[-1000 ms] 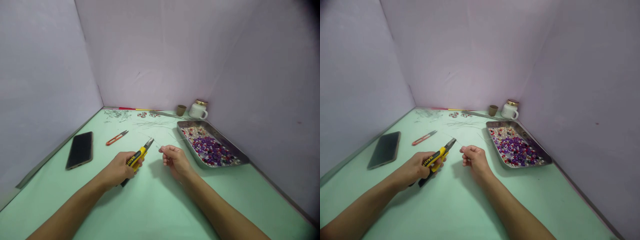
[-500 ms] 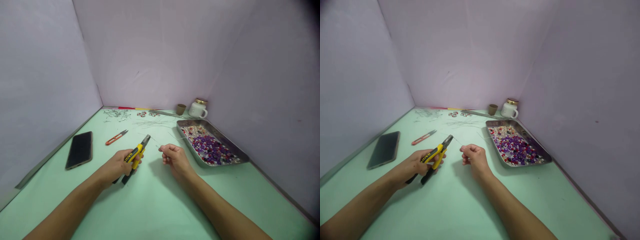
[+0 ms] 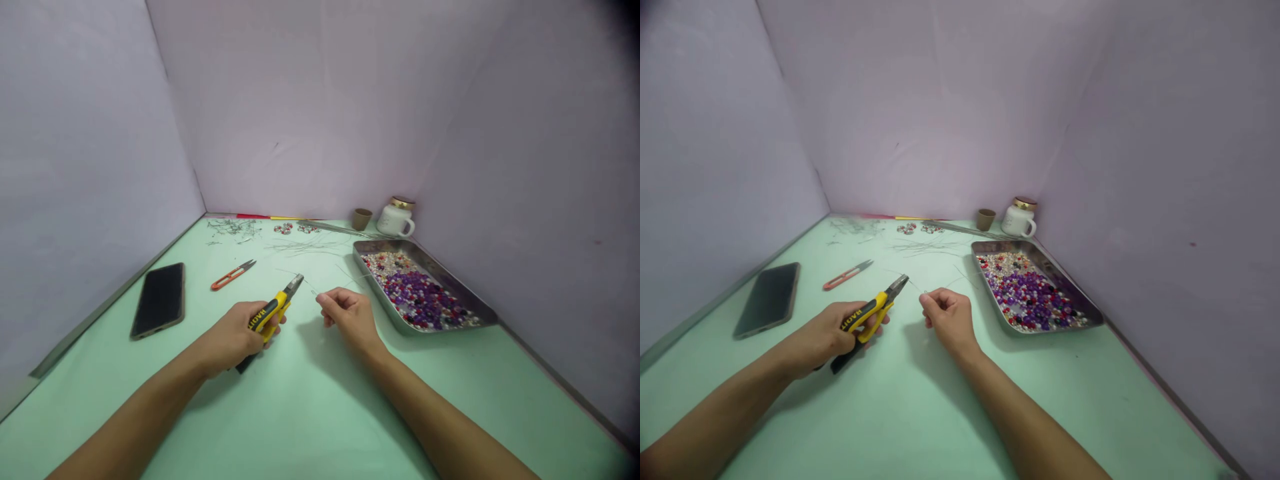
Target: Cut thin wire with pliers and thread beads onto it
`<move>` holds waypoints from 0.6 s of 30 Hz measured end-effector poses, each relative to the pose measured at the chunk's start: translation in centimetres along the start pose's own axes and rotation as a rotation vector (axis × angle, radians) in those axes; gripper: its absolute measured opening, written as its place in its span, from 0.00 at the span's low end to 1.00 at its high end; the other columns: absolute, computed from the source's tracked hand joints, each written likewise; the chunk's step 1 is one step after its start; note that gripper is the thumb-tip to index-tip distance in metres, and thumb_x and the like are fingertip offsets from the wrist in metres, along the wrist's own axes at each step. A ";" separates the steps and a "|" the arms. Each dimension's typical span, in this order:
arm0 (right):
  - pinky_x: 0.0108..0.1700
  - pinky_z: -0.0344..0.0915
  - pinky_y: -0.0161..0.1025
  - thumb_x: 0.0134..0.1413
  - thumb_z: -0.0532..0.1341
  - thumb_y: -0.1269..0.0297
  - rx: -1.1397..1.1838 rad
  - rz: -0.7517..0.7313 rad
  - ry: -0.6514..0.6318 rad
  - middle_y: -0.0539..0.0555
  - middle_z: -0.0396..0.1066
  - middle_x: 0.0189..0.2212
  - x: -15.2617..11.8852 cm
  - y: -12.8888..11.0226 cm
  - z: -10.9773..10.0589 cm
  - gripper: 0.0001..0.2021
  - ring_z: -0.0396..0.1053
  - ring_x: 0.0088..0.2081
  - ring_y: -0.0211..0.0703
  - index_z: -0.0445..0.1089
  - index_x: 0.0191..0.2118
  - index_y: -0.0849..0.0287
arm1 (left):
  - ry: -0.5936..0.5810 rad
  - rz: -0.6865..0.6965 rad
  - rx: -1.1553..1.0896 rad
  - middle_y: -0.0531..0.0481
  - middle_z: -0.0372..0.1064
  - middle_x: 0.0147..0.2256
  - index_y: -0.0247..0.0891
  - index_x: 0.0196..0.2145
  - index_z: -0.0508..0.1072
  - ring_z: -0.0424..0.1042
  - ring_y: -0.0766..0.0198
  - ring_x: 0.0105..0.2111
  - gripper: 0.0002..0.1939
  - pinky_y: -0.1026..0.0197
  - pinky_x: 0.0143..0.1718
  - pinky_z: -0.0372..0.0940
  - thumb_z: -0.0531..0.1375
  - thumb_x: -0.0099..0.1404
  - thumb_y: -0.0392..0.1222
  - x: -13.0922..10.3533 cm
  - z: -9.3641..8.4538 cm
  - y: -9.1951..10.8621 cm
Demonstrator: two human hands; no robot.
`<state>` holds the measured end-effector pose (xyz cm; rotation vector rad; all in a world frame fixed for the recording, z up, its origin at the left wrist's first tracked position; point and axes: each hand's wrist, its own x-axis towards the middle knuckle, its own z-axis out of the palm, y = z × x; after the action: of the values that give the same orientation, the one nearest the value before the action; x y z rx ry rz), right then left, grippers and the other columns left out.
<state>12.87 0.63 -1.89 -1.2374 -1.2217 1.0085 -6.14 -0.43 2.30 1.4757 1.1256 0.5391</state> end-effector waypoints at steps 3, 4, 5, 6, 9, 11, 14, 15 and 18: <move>0.19 0.57 0.32 0.41 0.61 0.61 -0.012 -0.022 -0.009 0.47 0.62 0.13 0.0 0.0 -0.1 0.10 0.59 0.15 0.33 0.67 0.18 0.61 | 0.014 0.003 0.045 0.54 0.58 0.25 0.37 0.25 0.61 0.58 0.66 0.25 0.12 0.63 0.26 0.55 0.49 0.38 0.30 0.0 -0.1 -0.1; 0.19 0.57 0.32 0.41 0.61 0.61 -0.010 -0.023 -0.012 0.47 0.62 0.13 0.0 0.0 -0.1 0.10 0.59 0.15 0.33 0.67 0.18 0.61 | 0.022 0.003 0.052 0.54 0.58 0.25 0.37 0.25 0.61 0.58 0.67 0.25 0.12 0.63 0.26 0.55 0.49 0.38 0.30 0.0 -0.1 -0.1; 0.19 0.57 0.32 0.41 0.61 0.61 -0.004 -0.017 -0.014 0.47 0.62 0.13 0.0 0.1 -0.1 0.10 0.59 0.15 0.33 0.67 0.18 0.61 | 0.029 0.003 0.042 0.54 0.58 0.26 0.37 0.25 0.61 0.58 0.67 0.26 0.12 0.63 0.26 0.55 0.50 0.38 0.29 0.1 -0.2 -0.2; 0.19 0.57 0.32 0.41 0.61 0.61 0.004 -0.007 -0.016 0.47 0.62 0.13 0.0 0.1 -0.1 0.10 0.59 0.15 0.33 0.66 0.18 0.61 | 0.030 0.000 0.018 0.54 0.59 0.27 0.37 0.25 0.61 0.58 0.67 0.26 0.12 0.63 0.27 0.55 0.49 0.38 0.29 0.1 -0.3 -0.3; 0.19 0.57 0.32 0.41 0.61 0.62 0.021 0.025 -0.021 0.47 0.62 0.13 0.2 0.2 -0.1 0.10 0.59 0.14 0.33 0.66 0.18 0.61 | 0.019 0.003 -0.052 0.53 0.59 0.27 0.37 0.26 0.61 0.59 0.66 0.27 0.13 0.62 0.29 0.56 0.48 0.38 0.29 0.2 -0.6 -0.6; 0.19 0.57 0.32 0.41 0.61 0.62 0.019 0.021 -0.024 0.47 0.61 0.13 0.2 0.2 0.0 0.10 0.59 0.14 0.33 0.66 0.18 0.61 | 0.020 0.004 -0.048 0.52 0.59 0.28 0.37 0.26 0.61 0.59 0.66 0.26 0.13 0.61 0.29 0.56 0.48 0.38 0.29 0.2 -0.8 -0.6; 0.19 0.56 0.32 0.42 0.61 0.62 -0.004 -0.010 -0.023 0.47 0.61 0.13 0.1 0.3 0.0 0.10 0.59 0.15 0.33 0.66 0.18 0.61 | 0.027 0.001 -0.046 0.52 0.60 0.29 0.37 0.24 0.60 0.60 0.65 0.28 0.13 0.61 0.30 0.57 0.48 0.37 0.29 0.2 -1.1 -0.5; 0.19 0.56 0.32 0.42 0.60 0.62 -0.017 -0.022 -0.021 0.47 0.61 0.13 0.1 0.3 0.0 0.10 0.59 0.15 0.33 0.66 0.18 0.61 | 0.029 0.003 -0.050 0.53 0.59 0.28 0.37 0.24 0.60 0.61 0.64 0.28 0.12 0.60 0.31 0.57 0.48 0.36 0.29 0.1 -1.1 -0.4; 0.20 0.56 0.32 0.43 0.60 0.61 -0.065 -0.050 -0.015 0.47 0.61 0.13 0.0 0.3 -0.1 0.10 0.59 0.15 0.33 0.66 0.18 0.61 | 0.016 0.011 -0.053 0.54 0.57 0.24 0.38 0.23 0.59 0.61 0.62 0.30 0.12 0.60 0.32 0.58 0.48 0.36 0.30 0.1 -1.2 -0.5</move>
<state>13.00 0.68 -2.18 -1.2455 -1.2995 0.9502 -7.24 0.24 2.11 1.4349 1.1082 0.5846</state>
